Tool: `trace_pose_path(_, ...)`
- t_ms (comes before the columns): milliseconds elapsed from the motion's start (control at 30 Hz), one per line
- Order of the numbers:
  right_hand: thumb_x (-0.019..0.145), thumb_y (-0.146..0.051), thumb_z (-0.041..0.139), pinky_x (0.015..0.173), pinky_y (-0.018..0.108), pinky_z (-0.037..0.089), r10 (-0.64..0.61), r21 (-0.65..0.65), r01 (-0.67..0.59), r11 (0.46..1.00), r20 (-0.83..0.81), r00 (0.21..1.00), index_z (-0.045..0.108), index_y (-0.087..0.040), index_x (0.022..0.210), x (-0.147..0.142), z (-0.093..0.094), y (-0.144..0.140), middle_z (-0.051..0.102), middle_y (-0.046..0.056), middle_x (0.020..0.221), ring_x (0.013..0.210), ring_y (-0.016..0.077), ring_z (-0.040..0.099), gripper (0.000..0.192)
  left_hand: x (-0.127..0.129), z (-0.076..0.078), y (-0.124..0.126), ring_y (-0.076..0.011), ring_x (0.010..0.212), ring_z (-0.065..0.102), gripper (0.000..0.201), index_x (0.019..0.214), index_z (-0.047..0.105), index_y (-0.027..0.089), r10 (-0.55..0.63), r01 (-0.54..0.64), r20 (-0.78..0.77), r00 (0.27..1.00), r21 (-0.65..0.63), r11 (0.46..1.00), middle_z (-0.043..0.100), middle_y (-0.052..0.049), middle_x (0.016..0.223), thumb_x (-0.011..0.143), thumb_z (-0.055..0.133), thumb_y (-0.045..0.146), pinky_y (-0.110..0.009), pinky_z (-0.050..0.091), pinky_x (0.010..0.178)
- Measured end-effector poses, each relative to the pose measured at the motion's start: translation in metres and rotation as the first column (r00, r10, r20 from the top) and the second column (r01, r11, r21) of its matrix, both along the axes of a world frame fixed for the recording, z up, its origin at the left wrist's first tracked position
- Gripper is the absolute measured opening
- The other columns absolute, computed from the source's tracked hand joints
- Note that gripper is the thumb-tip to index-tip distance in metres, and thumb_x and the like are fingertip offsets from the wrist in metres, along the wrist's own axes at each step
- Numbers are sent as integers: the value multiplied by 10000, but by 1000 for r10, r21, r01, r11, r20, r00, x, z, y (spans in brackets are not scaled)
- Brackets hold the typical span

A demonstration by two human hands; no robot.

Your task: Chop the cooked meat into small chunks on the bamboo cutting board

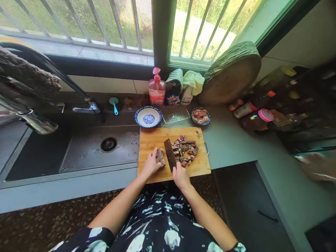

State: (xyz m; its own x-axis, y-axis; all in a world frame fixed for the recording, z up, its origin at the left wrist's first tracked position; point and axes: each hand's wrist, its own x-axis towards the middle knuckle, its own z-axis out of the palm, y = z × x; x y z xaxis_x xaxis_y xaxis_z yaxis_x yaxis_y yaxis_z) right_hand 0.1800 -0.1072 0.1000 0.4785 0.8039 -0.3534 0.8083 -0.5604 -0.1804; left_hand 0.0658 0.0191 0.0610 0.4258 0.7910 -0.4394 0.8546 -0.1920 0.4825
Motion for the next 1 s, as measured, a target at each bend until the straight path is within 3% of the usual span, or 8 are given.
trace_pose_path(100,906,-248,355,598,245,407,38,-8,-38,999,-3,999,446,-163,1033,0,-4,1,628,73,766,690,183,619,178,13,2,6,-301,911,596,835,1392,138,301,-81,81,-59,995,7,997,477,-145,1112,673,559,248,-363,448,740)
trace_pose_path(233,908,-250,351,595,249,404,23,-16,-23,1000,-1,1000,443,-154,1028,1,-11,2,626,76,757,685,185,616,180,23,2,16,-297,861,605,695,1323,279,238,-100,102,-85,991,20,995,508,-159,1045,680,541,229,-366,444,730)
trace_pose_path(467,903,-254,349,591,242,389,19,-7,-19,1000,-32,999,446,-145,1033,5,-16,1,624,80,766,695,184,614,196,9,-9,22,-292,915,587,702,1276,257,156,-52,50,50,997,45,998,559,-178,1048,656,574,246,-351,440,737)
trace_pose_path(733,902,-253,354,598,244,383,17,-10,-18,1000,-44,999,442,-138,1048,4,-20,2,627,93,801,730,191,614,205,0,-16,24,-269,914,595,585,1223,310,183,-8,-1,131,991,65,998,603,-139,1036,678,525,188,-327,438,734)
trace_pose_path(867,900,-260,363,599,243,386,17,-8,-17,1000,-34,999,451,-144,1034,4,-15,1,630,86,783,729,191,616,198,2,-15,23,-270,913,598,568,1217,312,191,-37,24,90,995,135,991,614,-134,1014,703,541,268,-321,440,719)
trace_pose_path(1000,909,-251,327,577,235,386,-7,63,6,998,12,1000,458,-144,1013,-4,3,0,630,82,763,700,183,620,199,7,-13,24,-278,856,617,511,1184,337,164,-74,74,-8,997,145,987,642,-139,920,722,528,271,-315,440,677)
